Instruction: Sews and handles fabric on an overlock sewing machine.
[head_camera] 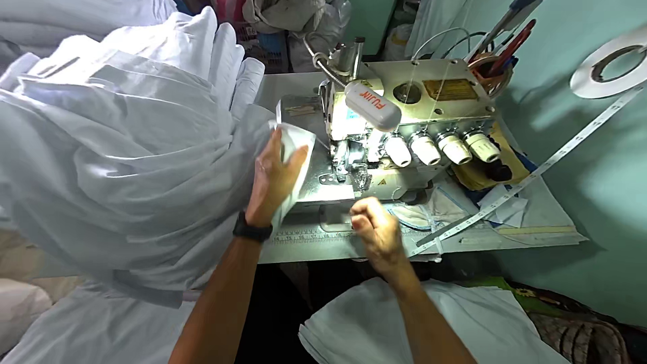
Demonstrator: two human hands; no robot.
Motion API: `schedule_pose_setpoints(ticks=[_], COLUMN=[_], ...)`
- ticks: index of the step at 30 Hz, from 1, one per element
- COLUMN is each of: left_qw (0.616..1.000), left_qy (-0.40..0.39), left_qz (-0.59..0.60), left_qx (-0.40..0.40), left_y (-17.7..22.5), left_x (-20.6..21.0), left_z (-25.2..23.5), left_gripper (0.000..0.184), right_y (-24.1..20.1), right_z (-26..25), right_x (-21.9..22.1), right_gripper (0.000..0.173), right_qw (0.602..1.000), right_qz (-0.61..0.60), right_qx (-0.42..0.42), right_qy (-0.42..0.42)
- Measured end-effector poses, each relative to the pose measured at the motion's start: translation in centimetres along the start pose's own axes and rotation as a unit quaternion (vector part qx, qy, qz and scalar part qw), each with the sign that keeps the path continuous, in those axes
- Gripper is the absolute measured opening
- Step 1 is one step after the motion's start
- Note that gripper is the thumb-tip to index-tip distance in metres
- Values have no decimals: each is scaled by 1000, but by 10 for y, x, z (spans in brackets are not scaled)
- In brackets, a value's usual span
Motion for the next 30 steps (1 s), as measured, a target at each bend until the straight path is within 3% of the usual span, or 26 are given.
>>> schedule_pose_setpoints(ticks=[2, 4, 7, 11, 14, 16, 18, 24, 30], left_qw=[1000, 998, 986, 974, 976, 962, 951, 946, 947], left_qy=[7, 37, 89, 93, 24, -22, -27, -14, -55], left_qz=[-9, -48, -125, -151, 23, 145, 193, 206, 203], left_qx=[1, 24, 70, 141, 213, 228, 240, 252, 241], left_y=[-6, -11, -16, -7, -28, -48, -57, -58, -58], left_x=[1, 5, 5, -6, -11, -8, -8, -8, -2], left_z=[39, 61, 83, 130, 178, 203, 216, 222, 223], left_gripper=[81, 93, 67, 33, 18, 19, 16, 15, 18], right_y=[-21, -40, -62, -65, -50, -32, -21, -23, -22], right_z=[-23, -42, -57, -49, -14, 10, 27, 41, 51], right_x=[-12, -9, 10, 18, 21, 37, 52, 74, 71], right_gripper=[40, 27, 18, 19, 19, 22, 24, 20, 22], right_qw=[989, 962, 936, 967, 986, 990, 990, 979, 992], right_qz=[133, 250, 328, 220, 115, 84, 89, 158, 77], right_qx=[-68, -109, -116, -128, -124, -112, -108, -128, -101], right_qy=[19, -12, -58, -25, 12, 11, 14, 25, 17])
Point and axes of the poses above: each hand's wrist, its own z-axis away from the middle knuckle, its own x-axis out of the palm, y = z × x, the point moved 7 cm from there along -z, towards the middle knuckle, and after that the axes turned 6 degrees about z, right-handed, at the moved point
